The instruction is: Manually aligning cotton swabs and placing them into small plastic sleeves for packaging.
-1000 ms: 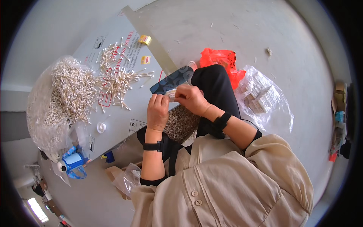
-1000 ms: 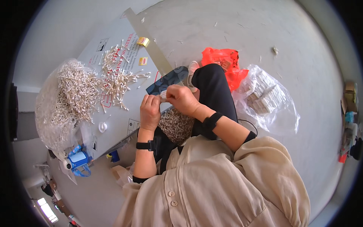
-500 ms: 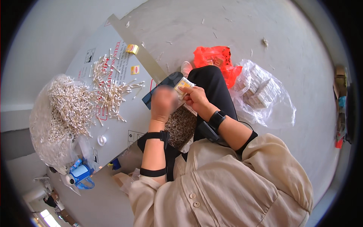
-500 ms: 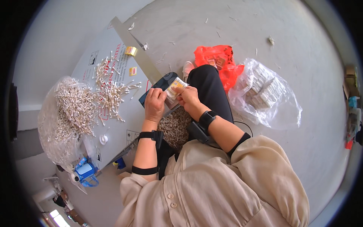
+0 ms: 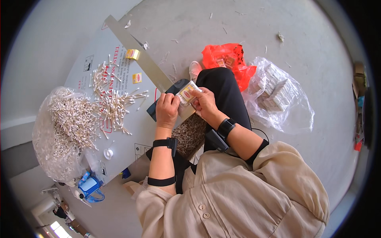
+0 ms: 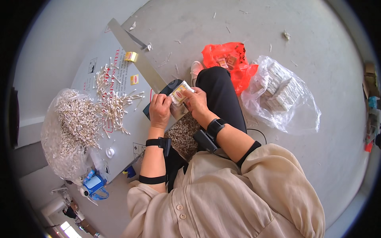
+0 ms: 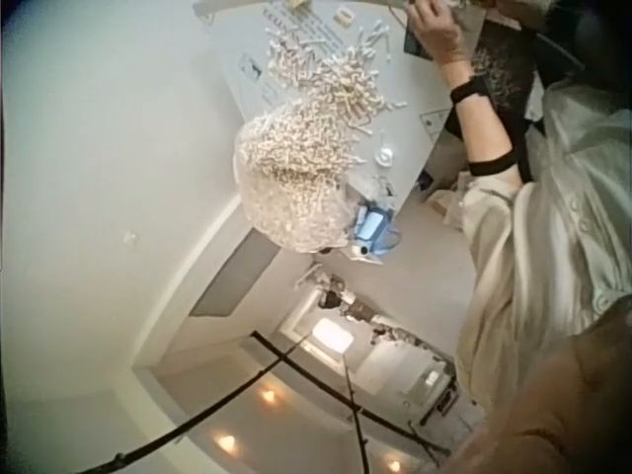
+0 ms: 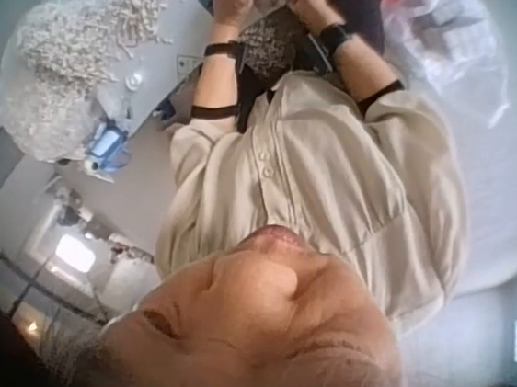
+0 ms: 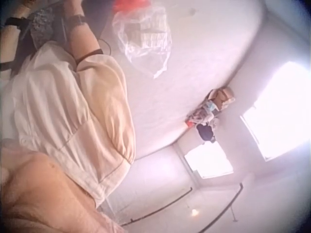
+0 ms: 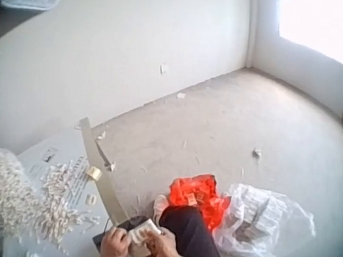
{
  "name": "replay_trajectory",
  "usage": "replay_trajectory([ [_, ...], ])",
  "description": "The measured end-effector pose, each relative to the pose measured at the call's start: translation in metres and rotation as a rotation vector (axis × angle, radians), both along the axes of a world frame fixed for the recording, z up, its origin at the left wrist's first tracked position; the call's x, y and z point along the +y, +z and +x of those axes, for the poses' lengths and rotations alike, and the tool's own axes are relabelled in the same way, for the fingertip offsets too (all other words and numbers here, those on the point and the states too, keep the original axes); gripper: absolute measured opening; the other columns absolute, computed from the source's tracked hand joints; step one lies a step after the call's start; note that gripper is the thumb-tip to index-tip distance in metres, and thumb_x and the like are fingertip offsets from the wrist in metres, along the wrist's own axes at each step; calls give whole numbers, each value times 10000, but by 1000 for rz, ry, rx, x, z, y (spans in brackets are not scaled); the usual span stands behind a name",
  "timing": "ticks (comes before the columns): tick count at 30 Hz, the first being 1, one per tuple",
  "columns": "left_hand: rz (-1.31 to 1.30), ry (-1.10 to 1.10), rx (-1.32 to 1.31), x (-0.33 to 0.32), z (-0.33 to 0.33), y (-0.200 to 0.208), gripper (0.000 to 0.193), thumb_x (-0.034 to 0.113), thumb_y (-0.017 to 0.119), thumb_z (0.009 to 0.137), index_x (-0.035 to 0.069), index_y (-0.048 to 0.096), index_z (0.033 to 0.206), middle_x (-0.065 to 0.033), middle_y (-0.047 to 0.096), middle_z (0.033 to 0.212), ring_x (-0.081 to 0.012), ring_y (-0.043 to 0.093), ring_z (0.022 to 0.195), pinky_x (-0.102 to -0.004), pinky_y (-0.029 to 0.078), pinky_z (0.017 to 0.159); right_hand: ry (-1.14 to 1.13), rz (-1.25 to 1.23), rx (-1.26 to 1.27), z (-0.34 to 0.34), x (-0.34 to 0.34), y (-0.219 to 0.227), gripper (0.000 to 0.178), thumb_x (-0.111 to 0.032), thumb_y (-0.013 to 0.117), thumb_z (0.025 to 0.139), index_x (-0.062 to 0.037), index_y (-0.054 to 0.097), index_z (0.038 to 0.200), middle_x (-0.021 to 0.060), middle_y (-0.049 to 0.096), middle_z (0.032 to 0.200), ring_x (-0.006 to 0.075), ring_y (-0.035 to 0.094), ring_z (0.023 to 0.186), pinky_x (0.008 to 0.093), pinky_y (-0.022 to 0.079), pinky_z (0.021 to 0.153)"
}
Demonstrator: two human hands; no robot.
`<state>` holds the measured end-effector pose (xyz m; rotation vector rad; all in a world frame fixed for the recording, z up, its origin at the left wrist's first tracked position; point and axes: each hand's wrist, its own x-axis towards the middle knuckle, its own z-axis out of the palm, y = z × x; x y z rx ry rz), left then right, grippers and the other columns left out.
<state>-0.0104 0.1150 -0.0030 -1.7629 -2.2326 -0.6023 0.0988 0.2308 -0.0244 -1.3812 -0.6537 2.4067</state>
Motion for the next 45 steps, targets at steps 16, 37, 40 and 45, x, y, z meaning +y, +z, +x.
replay_trajectory([
  [16,258,360,-472,-31,20,-12,175,-56,638,772,25,615,925,-102,617,856,-303,597,827,-389,502,741,-82,135,45,-5,-2,-4,209,-95,709,850,-6,615,1015,-1,555,702,46,427,511,217,317,408],
  [37,130,460,-694,-18,26,-11,191,-30,668,777,24,618,954,-80,592,832,-206,600,697,-315,514,643,-123,130,59,-9,-1,-3,179,-108,700,863,-17,626,998,-8,546,689,41,428,507,207,318,412],
  [40,99,472,-668,-18,26,-12,192,-23,675,775,29,616,951,-78,587,825,-206,600,688,-315,513,641,-127,138,61,-9,-1,-3,182,-108,703,861,-17,626,998,-7,551,702,40,436,526,203,321,419],
  [45,228,478,-919,-16,28,-3,242,-57,650,793,9,624,1025,-55,615,872,-129,595,710,-263,508,655,-136,135,75,-7,-1,1,177,-99,709,852,-9,628,982,0,556,696,42,448,530,205,320,421],
])
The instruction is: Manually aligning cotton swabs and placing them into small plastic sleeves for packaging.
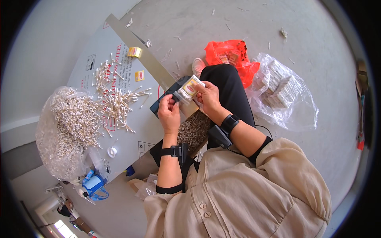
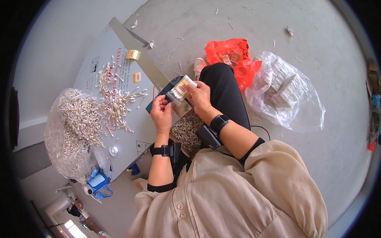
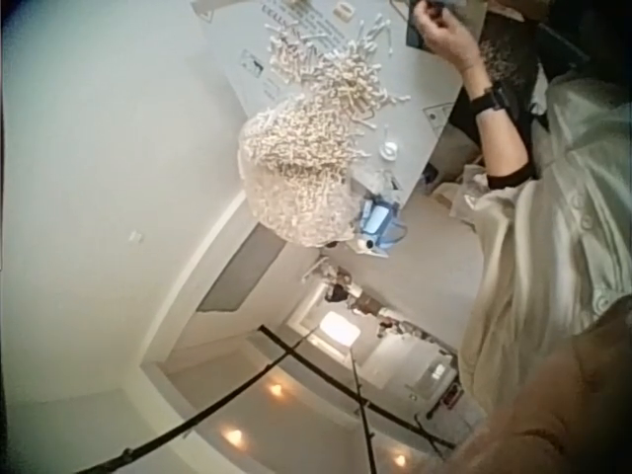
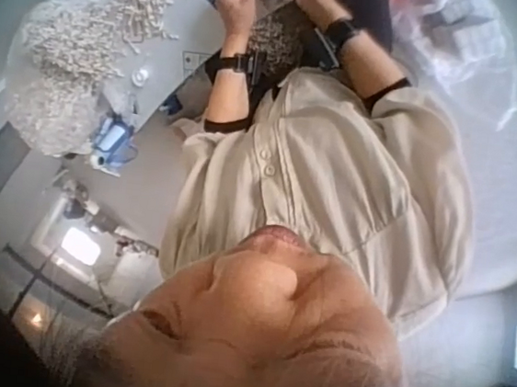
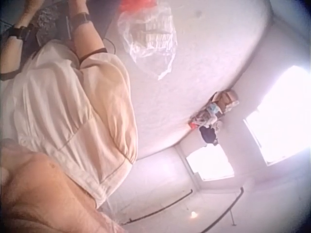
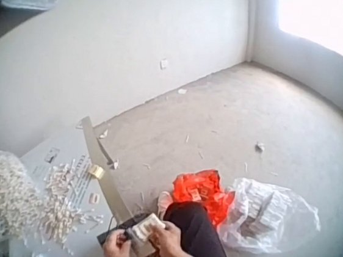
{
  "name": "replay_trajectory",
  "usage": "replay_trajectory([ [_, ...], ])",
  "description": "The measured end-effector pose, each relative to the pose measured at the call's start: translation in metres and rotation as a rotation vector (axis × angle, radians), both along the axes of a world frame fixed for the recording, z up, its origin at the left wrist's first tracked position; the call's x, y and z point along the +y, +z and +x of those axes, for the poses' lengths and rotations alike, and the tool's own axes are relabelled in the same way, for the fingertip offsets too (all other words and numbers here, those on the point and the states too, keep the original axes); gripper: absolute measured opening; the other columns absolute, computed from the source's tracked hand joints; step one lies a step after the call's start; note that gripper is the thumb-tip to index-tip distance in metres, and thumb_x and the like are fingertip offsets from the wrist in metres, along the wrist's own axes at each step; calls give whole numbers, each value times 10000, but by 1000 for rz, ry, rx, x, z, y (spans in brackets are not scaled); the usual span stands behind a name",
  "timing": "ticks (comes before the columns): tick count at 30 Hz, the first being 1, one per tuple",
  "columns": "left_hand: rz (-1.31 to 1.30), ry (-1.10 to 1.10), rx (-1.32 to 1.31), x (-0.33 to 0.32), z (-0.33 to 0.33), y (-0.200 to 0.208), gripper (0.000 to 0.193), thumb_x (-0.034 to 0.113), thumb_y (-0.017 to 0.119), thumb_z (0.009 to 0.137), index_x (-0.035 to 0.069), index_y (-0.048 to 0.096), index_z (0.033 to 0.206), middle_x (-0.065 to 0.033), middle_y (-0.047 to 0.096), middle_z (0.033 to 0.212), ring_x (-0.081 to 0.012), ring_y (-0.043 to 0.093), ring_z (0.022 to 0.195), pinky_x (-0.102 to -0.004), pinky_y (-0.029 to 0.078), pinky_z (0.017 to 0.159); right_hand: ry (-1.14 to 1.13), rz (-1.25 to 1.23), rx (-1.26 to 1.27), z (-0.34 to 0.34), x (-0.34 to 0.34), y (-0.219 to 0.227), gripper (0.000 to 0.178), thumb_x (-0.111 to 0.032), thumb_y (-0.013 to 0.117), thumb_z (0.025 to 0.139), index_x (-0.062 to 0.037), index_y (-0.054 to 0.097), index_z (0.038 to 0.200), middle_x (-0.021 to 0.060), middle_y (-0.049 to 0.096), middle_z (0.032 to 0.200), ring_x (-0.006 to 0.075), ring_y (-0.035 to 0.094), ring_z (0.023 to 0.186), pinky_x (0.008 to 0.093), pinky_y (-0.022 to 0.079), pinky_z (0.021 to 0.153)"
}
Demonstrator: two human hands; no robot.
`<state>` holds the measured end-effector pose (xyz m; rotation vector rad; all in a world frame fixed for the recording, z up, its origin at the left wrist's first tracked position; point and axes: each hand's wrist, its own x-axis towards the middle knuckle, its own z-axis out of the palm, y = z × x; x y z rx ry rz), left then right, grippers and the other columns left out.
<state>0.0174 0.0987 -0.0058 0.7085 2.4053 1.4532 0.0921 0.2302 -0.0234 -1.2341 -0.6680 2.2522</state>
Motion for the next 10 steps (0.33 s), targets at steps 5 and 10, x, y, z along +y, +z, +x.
replay_trajectory([
  [5,315,-73,-290,-8,4,23,205,-55,640,830,-10,635,1030,-28,640,892,-64,585,718,-213,486,621,184,-16,-30,8,-1,12,125,-65,701,842,-1,625,916,4,571,665,31,440,485,181,332,406],
  [10,156,-125,-203,-27,6,32,208,-33,633,858,1,648,1063,-19,652,828,-49,586,684,-173,459,575,259,13,-11,12,-12,17,264,-108,753,781,31,633,971,24,563,661,82,476,495,226,334,408],
])
